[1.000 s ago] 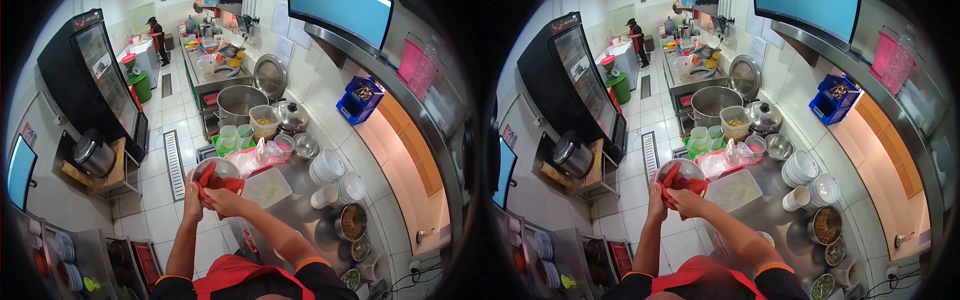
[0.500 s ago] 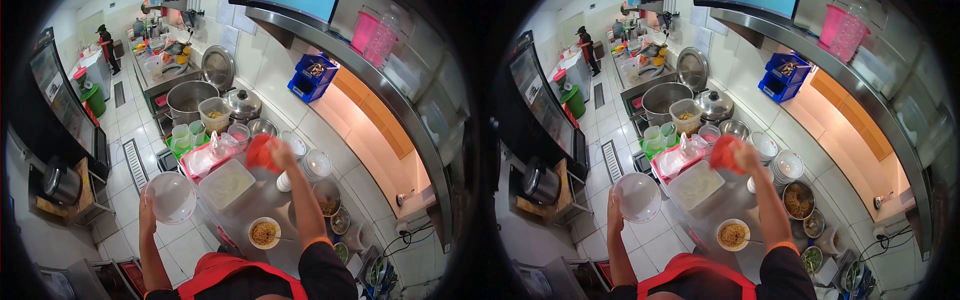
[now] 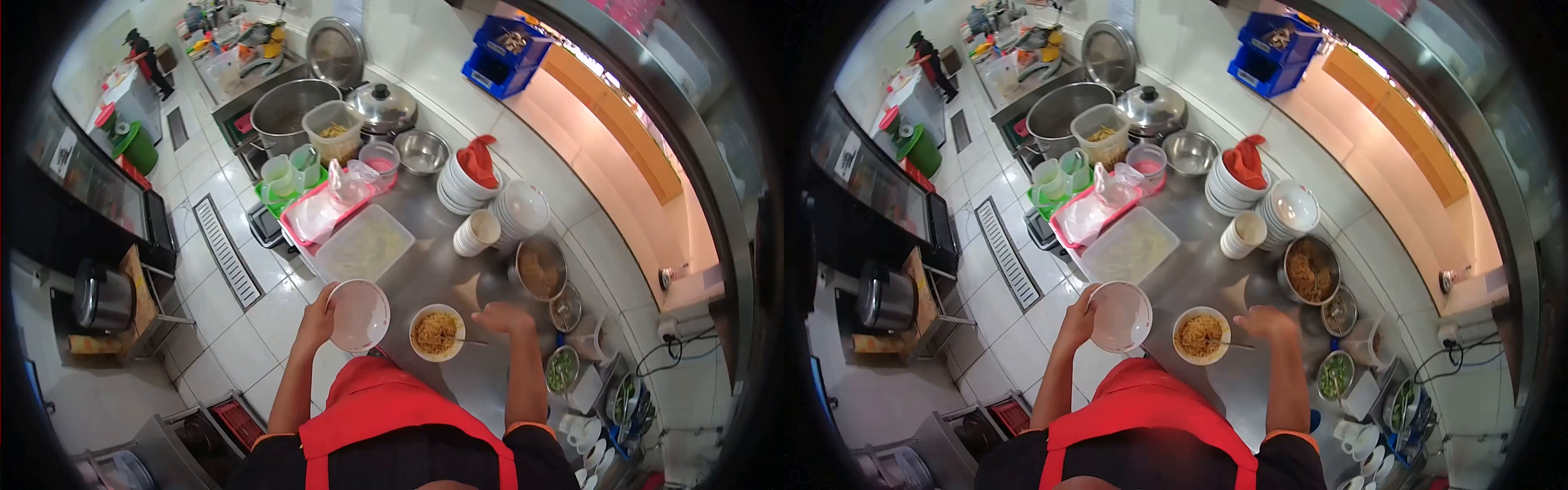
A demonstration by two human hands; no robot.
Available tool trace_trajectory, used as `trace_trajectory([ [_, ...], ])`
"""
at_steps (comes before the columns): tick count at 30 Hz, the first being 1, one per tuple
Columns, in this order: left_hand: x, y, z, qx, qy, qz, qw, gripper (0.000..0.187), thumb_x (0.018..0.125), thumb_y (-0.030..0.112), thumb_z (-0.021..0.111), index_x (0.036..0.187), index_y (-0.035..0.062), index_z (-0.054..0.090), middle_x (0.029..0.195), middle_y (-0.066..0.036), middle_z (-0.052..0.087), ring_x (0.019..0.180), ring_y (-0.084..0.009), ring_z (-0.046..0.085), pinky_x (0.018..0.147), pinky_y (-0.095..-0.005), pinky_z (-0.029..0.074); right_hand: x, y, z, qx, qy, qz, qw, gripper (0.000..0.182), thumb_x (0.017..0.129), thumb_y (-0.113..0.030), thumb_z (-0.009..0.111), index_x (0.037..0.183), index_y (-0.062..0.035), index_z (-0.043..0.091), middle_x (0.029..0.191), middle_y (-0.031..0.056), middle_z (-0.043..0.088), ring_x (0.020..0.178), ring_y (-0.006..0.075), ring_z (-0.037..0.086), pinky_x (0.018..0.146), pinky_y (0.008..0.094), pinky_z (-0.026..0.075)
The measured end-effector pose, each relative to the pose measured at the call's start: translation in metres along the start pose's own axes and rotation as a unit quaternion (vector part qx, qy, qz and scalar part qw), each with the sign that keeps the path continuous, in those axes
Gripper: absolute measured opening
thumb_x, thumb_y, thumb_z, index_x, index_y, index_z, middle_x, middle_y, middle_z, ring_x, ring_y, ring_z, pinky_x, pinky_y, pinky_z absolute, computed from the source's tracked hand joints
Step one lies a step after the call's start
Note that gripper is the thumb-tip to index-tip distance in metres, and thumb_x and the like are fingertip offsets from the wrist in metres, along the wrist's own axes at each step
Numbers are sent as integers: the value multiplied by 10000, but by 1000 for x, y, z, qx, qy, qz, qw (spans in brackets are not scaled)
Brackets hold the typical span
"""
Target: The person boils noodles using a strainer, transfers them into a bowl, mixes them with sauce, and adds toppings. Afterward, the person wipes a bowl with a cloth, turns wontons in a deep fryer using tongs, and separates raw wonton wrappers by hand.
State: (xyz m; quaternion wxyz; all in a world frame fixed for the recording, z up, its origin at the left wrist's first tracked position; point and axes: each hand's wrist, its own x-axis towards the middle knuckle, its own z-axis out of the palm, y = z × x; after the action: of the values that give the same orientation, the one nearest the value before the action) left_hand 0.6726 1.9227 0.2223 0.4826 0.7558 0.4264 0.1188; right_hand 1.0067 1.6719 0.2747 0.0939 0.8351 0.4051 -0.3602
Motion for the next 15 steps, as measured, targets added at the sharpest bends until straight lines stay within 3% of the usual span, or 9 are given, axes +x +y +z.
trace_trajectory([
  [1,4,-6,4,11,-16,20,1000,419,951,84,438,1352,195,484,947,-287,665,939,-428,664,826,-415,513,29,32,34,-22,-43,6,999,466,960,-461,495,1151,-64,646,1124,176,676,1027,334,646,828,406,522],
  [4,2,3,2,27,-90,5,996,518,867,-10,417,1338,190,491,917,-291,664,902,-429,670,792,-431,515,87,83,105,300,-192,-28,934,469,976,-434,483,1293,-94,548,1140,116,676,1065,263,643,832,387,541],
  [7,4,9,7,35,-128,1,991,593,795,-51,415,1331,190,497,892,-284,663,873,-415,676,773,-429,515,66,50,89,436,-332,-29,836,440,980,-340,493,1335,-82,467,1131,95,665,1069,208,647,821,380,561],
  [13,11,9,22,75,-138,2,988,636,734,-57,438,1321,182,495,836,-272,663,831,-390,687,742,-413,518,78,41,121,481,-310,3,820,411,948,-206,510,1332,-68,459,1169,113,654,966,223,685,765,423,596],
  [15,15,8,28,81,-137,-9,987,648,725,-55,441,1328,180,481,840,-273,663,840,-399,684,751,-415,519,64,50,124,505,-288,3,814,373,938,-189,504,1262,-5,518,1131,153,664,936,230,688,772,427,598],
])
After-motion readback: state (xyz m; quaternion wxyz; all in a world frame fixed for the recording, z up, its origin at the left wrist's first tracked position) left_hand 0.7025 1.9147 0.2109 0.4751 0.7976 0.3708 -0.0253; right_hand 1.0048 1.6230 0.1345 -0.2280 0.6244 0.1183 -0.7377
